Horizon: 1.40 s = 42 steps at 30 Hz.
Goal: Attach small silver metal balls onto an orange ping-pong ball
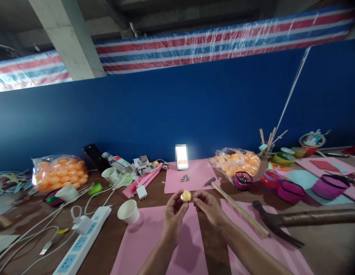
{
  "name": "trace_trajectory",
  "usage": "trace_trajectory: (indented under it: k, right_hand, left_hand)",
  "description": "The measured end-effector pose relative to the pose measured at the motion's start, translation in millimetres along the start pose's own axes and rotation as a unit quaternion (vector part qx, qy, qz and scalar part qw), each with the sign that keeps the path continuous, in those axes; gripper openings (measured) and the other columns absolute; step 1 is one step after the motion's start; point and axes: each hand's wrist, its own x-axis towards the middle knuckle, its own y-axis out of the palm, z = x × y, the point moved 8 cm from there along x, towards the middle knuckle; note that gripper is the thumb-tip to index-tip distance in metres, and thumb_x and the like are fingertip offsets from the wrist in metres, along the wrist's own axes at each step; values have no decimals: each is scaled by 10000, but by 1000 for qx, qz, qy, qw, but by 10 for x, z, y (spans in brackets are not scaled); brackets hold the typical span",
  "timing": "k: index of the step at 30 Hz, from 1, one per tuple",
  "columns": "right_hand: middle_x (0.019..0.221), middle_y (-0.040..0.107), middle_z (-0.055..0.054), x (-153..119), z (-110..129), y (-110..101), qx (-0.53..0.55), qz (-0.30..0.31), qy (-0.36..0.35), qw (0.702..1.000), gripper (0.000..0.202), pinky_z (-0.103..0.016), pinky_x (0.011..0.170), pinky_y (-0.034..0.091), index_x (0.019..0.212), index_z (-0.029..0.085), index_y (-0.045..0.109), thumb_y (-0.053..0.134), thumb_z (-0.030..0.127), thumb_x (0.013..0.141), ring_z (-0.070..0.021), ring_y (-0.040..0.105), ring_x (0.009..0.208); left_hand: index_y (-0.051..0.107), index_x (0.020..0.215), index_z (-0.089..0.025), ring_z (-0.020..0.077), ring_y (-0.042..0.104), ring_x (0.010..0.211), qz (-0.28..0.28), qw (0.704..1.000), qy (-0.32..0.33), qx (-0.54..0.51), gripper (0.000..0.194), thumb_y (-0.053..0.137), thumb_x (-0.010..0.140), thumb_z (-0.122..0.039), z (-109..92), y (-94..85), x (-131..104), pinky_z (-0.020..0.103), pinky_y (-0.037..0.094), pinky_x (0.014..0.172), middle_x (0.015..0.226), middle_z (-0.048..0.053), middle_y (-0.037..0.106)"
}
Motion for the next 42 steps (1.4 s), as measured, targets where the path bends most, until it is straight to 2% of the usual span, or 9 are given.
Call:
trace_trajectory:
  k: [4, 9, 14, 20, 27, 35, 42]
  right_hand:
    - [618, 481, 33, -1, -24, -7, -13, 3, -2, 1000, 175, -199, 517, 343, 717, 178, 568, 648, 329, 678, -77, 403, 553]
    - [663, 517, 21, -16, 44, -14, -53, -12, -33, 998, 167, -216, 558, 363, 720, 182, 575, 634, 334, 689, -95, 434, 597]
    - [674, 531, 18, -43, 93, 49, -54, 1, -37, 998, 173, -223, 575, 366, 723, 182, 571, 628, 343, 695, -98, 439, 608]
    - [621, 490, 26, -58, 101, 59, -78, 1, -31, 996, 223, -216, 535, 340, 691, 168, 557, 641, 374, 677, -86, 397, 559]
    - [579, 436, 41, -43, 45, 65, -70, 17, -35, 997, 195, -217, 522, 298, 694, 163, 563, 632, 345, 695, -80, 359, 539]
    - [681, 475, 14, -37, 44, 71, -54, 24, -45, 997, 196, -218, 542, 317, 669, 158, 563, 637, 338, 693, -82, 377, 576]
    - [662, 475, 19, -27, 21, 64, -53, 32, -38, 997, 217, -214, 528, 309, 650, 160, 541, 634, 352, 692, -77, 361, 559]
  left_hand:
    - [560, 1105, -214, 175, 579, 952, -10, 1000, -4, 9, 479, 679, 641, -228, 48, -50, 11, 299, 434, 879, 1018, 62, 639]
    - [534, 1139, -223, 182, 582, 948, 10, 1000, -5, 6, 497, 663, 660, -246, 34, -15, -10, 330, 447, 872, 1011, 52, 635]
    - [528, 1119, -210, 189, 586, 946, -1, 997, 32, 64, 500, 677, 642, -230, -49, -11, -24, 300, 460, 841, 1045, 74, 616]
    - [534, 1082, -173, 203, 585, 956, 14, 994, 40, 100, 437, 651, 667, -239, -42, -14, -18, 339, 458, 855, 1043, 96, 619]
    - [516, 1132, -192, 186, 576, 976, 21, 991, 64, 118, 454, 627, 694, -235, -20, -35, -1, 318, 451, 867, 1068, 85, 608]
    - [493, 1170, -184, 200, 567, 1000, 28, 990, 67, 121, 483, 615, 705, -236, -14, -20, 8, 351, 435, 896, 1099, 100, 595]
    - [492, 1176, -191, 203, 566, 1006, 26, 989, 72, 125, 491, 614, 703, -246, 10, -36, 3, 348, 439, 893, 1106, 99, 592]
